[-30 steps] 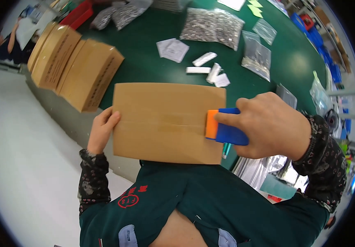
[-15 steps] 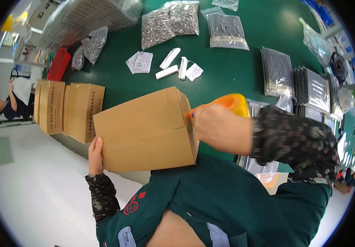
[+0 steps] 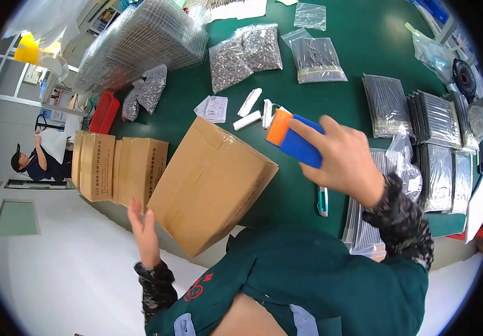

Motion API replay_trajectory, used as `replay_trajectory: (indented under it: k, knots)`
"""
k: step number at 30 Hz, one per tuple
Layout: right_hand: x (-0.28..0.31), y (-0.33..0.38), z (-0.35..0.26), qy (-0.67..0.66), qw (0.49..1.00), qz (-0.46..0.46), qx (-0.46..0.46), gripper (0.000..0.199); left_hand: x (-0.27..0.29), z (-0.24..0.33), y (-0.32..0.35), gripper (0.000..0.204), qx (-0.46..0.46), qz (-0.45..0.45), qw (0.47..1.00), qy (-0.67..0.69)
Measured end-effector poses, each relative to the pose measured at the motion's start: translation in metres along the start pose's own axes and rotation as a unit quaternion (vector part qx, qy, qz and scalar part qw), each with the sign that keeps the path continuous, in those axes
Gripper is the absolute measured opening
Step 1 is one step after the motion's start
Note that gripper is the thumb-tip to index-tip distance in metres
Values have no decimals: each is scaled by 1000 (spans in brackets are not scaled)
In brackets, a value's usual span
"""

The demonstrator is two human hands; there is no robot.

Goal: Packing packaged metal parts into cardboard boxes, sealing the boxes with tape, and applying labels to bags.

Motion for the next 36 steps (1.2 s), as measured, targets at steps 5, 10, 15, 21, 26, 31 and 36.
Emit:
replay_trajectory:
  k: [5,10,15,21,26,31,36]
  knots:
    - [21,39,-25,-97,992,82,15,66,-87,106,-22,34,-115,-295,948,19]
    - [17,52,-58,-67,986,140,58,67,-172,132,6,30,24,-580,810,90]
    - [13,52,-67,-55,989,140,-6,71,-201,132,0,13,-24,-589,801,105]
    - [13,64,-63,-38,993,24,-111,69,-176,134,-98,13,-215,-360,908,-12]
    - [10,88,-60,-43,987,-5,-156,70,-153,124,-150,15,-267,-273,921,-69]
    - [6,79,-56,-23,985,-34,-165,70,-170,102,-157,14,-301,-262,912,-99]
    - [-10,58,-52,-9,983,-93,-160,62,-180,66,-171,19,-239,-290,927,-27]
Point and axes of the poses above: each hand's wrist, its own y-axis away from the middle knuckle, its own x-axis out of the back of the hand, z = x × y, the point moved 7 cm from there along -y, towards the middle knuckle, and after that the axes turned 6 degrees about x, right-handed, at the moved point
